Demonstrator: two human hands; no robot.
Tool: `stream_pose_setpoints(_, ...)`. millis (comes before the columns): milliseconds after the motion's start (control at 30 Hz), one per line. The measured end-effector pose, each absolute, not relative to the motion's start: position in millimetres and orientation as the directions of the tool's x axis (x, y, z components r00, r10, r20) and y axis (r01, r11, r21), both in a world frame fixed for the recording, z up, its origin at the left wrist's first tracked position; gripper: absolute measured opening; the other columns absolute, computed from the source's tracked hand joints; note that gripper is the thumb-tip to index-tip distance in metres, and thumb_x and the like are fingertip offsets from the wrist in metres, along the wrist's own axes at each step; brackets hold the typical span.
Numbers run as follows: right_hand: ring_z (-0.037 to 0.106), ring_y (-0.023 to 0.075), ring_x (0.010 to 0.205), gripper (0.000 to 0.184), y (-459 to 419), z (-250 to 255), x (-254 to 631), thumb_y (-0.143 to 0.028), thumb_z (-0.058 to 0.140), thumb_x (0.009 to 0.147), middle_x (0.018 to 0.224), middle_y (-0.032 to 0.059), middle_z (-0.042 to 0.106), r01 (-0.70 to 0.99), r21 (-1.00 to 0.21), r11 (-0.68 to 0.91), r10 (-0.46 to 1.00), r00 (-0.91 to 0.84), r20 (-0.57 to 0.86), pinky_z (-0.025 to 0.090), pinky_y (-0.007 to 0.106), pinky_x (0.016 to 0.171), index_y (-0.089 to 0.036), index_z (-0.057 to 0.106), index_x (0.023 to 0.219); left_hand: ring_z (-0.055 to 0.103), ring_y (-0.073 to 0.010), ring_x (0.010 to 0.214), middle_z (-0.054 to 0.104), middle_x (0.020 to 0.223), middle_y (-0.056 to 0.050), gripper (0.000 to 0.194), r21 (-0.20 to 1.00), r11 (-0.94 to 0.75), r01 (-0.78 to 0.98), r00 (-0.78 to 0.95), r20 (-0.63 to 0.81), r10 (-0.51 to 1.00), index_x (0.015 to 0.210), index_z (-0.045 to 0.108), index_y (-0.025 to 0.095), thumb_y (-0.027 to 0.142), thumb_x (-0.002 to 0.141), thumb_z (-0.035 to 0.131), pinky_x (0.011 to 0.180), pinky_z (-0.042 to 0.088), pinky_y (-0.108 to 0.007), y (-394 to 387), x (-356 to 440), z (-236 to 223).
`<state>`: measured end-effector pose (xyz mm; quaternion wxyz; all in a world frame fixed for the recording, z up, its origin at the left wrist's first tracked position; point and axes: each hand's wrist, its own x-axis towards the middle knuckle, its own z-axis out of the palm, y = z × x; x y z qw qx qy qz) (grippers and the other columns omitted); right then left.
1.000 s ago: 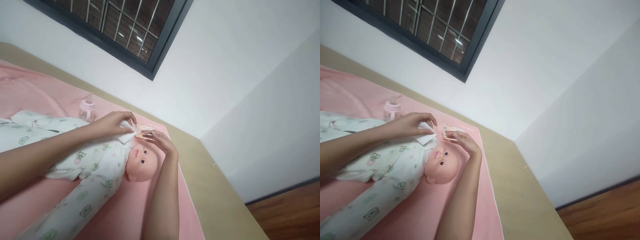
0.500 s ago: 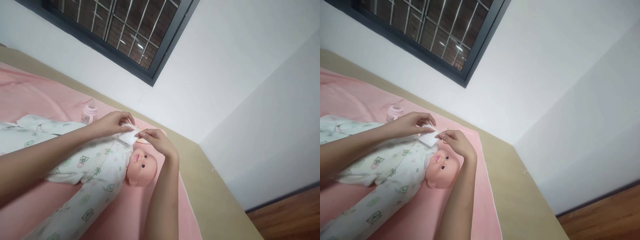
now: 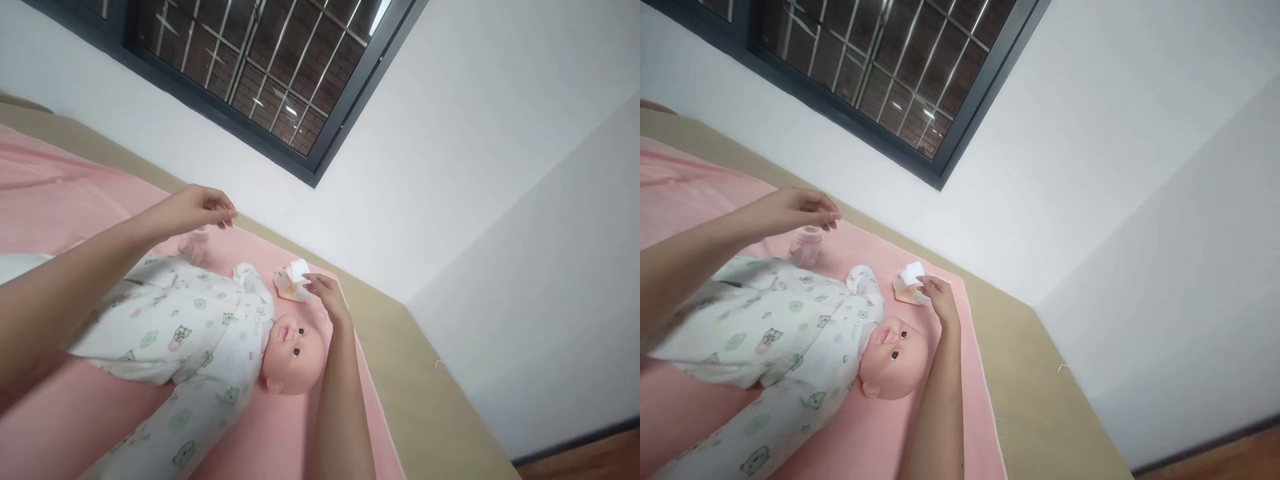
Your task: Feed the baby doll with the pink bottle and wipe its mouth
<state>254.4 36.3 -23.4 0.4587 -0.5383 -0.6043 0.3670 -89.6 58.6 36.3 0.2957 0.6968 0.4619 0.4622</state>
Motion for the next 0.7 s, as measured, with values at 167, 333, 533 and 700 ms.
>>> stream_pose_setpoints(167,0.065,0.0151,0.082,0.043,47.8,-44.4,252.4,-0.049,0.072,0.067,0.111,0.0063,0.066,0.164,-0.985,0.055,0.998,-0.007,0.055,0.050,0.034,0.085,-0.022,0.070,0.100,0.065,-0.0215,0.079,0.071,0.080,-0.005,0.037,0.875,-0.310,0.371,0.030,0.323,0.946,0.084,0.065,0.016,0.048,0.067,0.069,0.081,0.048,-0.037,69.3,-112.0,35.4)
stream_pose_setpoints(333,0.060,0.0115,0.068,0.041,51.0,-63.8,250.5,-0.039,0.076,0.065,0.100,0.0053,0.067,0.090,-0.992,-0.086,0.996,0.017,-0.084,0.052,0.033,0.076,-0.021,0.067,0.101,0.063,-0.0217,0.079,0.069,0.079,-0.004,0.050,0.905,-0.251,0.344,0.036,0.254,0.967,0.087,0.064,0.014,0.055,0.062,0.076,0.083,0.048,-0.037,77.8,-120.6,25.6)
stream_pose_setpoints(533,0.051,0.0081,0.054,0.051,55.8,-82.2,258.3,-0.045,0.071,0.067,0.073,-0.0010,0.058,0.104,-0.993,-0.056,0.998,0.032,-0.053,0.041,0.025,0.056,-0.018,0.063,0.109,0.063,-0.0221,0.080,0.069,0.080,-0.005,0.051,0.900,-0.279,0.335,0.145,0.244,0.959,0.091,0.063,0.011,0.056,0.069,0.074,0.085,0.049,-0.039,85.8,-117.3,12.9)
stream_pose_setpoints(700,0.042,0.0070,0.050,0.046,54.3,-83.7,273.8,-0.051,0.061,0.071,0.066,-0.0037,0.053,0.197,-0.974,0.109,0.979,0.147,0.139,0.033,0.023,0.053,-0.017,0.064,0.102,0.061,-0.0208,0.086,0.067,0.088,-0.005,0.042,0.875,-0.225,0.428,0.023,0.239,0.971,0.095,0.063,0.012,0.047,0.073,0.068,0.081,0.049,-0.032,91.4,-123.6,9.9)
